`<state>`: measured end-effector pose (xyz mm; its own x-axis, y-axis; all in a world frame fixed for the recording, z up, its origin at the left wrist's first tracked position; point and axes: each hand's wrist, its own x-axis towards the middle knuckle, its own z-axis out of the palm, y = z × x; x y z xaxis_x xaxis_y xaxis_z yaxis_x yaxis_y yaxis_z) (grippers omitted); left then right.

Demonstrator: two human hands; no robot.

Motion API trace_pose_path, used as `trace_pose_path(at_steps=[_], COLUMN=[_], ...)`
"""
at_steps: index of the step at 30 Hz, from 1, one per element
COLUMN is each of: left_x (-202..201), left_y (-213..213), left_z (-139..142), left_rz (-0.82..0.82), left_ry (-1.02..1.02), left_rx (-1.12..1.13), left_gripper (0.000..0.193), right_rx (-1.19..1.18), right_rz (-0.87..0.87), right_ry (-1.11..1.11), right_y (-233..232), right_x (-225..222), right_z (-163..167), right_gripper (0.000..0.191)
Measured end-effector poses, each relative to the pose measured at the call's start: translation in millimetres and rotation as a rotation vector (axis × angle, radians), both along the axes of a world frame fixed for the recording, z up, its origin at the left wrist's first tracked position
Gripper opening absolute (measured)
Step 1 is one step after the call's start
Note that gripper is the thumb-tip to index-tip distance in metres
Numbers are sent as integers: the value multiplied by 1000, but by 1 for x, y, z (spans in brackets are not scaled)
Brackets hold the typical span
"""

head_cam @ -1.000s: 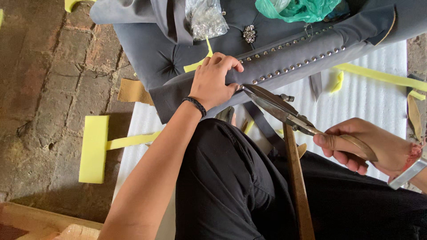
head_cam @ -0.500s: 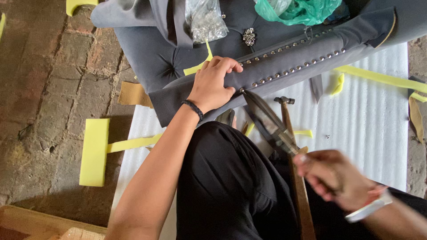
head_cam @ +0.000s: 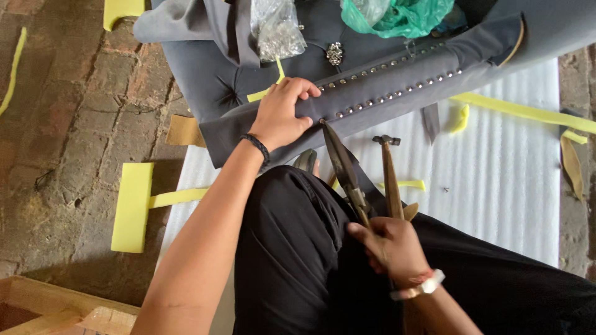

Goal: The person sits on the floor with a tufted gray sofa arm across their lap and hammers decorative metal tacks along the fabric edge using a wooden-handled hammer, placing each tack by hand. They briefly use pliers to adjust a tack, then cut and tuck excess fabric with scissors and continue hammering tacks along the rail.

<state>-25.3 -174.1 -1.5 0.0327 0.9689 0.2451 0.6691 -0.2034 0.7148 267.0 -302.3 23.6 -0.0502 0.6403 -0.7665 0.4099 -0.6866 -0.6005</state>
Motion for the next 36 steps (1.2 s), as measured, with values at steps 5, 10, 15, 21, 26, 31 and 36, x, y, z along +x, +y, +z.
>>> trace_pose_path(at_steps=[5,10,15,21,26,31,36], left_x=[-3,-1,-3,-3,-2,1,4], left_y=[1,2,2,3,0,-1,0], left_z=[0,-3,-5,-2,0,1,2], left_rz=[-3,-12,-7,7,0,19,28], left_ry=[-9,-4,11,-33,-59,-35,72], left_rx=[-31,4,-5,-61,-59,-19,-6], left_gripper=[49,48,48,49,46,45,44], right_rx=[11,-198,11,135,-28,-69,-45], right_rz=[21,-254,5,189,38,36,29], right_ry=[63,640,85,-87,178,234,276], right_y=[-2,2,7,10,7,2,5], right_x=[1,18,7,-1,13,28,28], right_z=[-5,-2,-9,-13,-5,2,0], right_gripper=[45,52,44,41,52,55,53])
